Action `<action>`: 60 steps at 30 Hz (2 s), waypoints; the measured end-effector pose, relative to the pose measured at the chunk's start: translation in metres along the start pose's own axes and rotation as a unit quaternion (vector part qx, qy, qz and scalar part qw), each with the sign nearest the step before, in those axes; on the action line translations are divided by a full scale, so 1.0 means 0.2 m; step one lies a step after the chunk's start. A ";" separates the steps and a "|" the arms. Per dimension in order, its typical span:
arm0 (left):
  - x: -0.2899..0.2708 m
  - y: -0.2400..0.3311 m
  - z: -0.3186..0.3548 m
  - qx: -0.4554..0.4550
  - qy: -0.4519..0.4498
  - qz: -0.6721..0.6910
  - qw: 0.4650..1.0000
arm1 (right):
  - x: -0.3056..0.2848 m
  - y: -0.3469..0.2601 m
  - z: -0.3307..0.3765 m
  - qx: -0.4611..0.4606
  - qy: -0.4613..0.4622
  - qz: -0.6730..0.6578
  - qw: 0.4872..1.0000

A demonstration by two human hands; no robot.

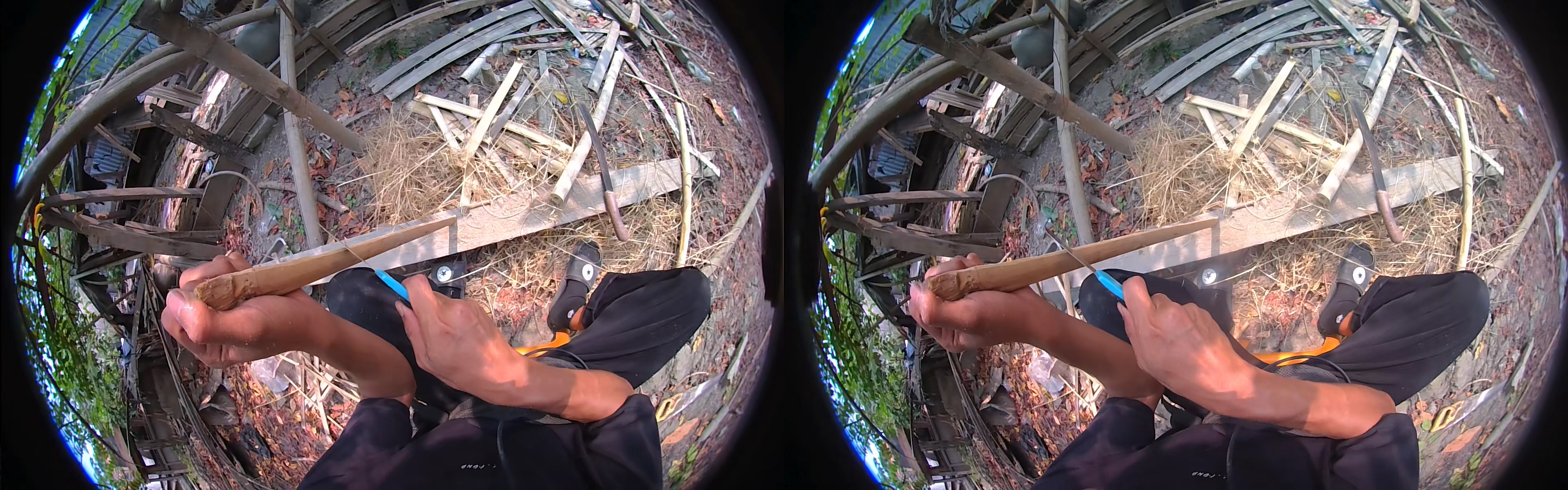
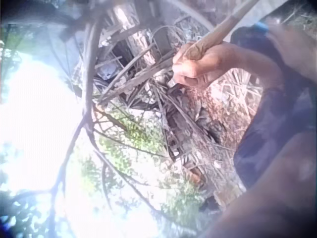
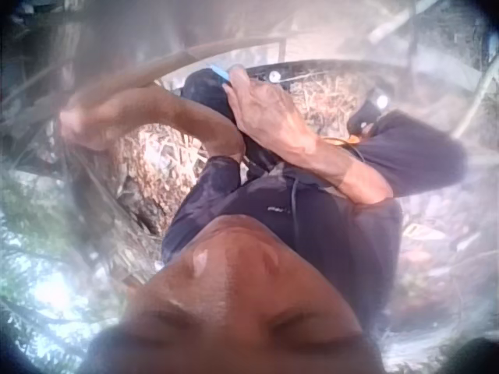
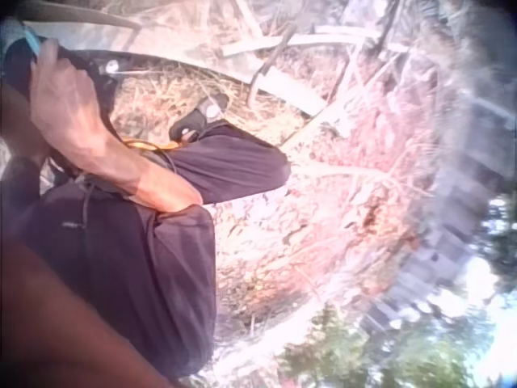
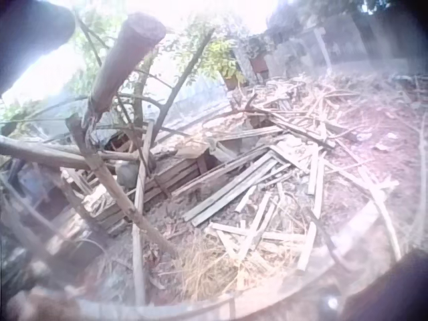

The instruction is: The person sits on the ground and uses a knife to shave and shape a piece of wood. They hold the wood with one hand and carefully scrape the surface with the knife, removing thin strips of wood to refine its shape.

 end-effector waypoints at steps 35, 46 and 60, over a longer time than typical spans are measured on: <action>-0.04 -0.02 -0.01 0.014 -0.031 -0.003 0.999 | 0.07 0.45 -0.08 0.090 0.027 0.080 0.992; -0.01 0.03 0.02 -0.016 -0.045 0.021 0.999 | 0.07 0.66 -0.04 0.135 0.024 0.106 0.985; -0.06 -0.02 0.00 -0.048 -0.150 0.100 0.982 | 0.10 0.64 -0.07 0.097 0.053 0.077 0.991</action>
Point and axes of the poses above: each hand's wrist, its own z-axis away from the middle knuckle, its own x-axis out of the palm, y = z × x, the point moved 5 cm from there along -z, towards the middle knuckle, and after that the axes turned 15 degrees about -y, right-handed, at the moved point
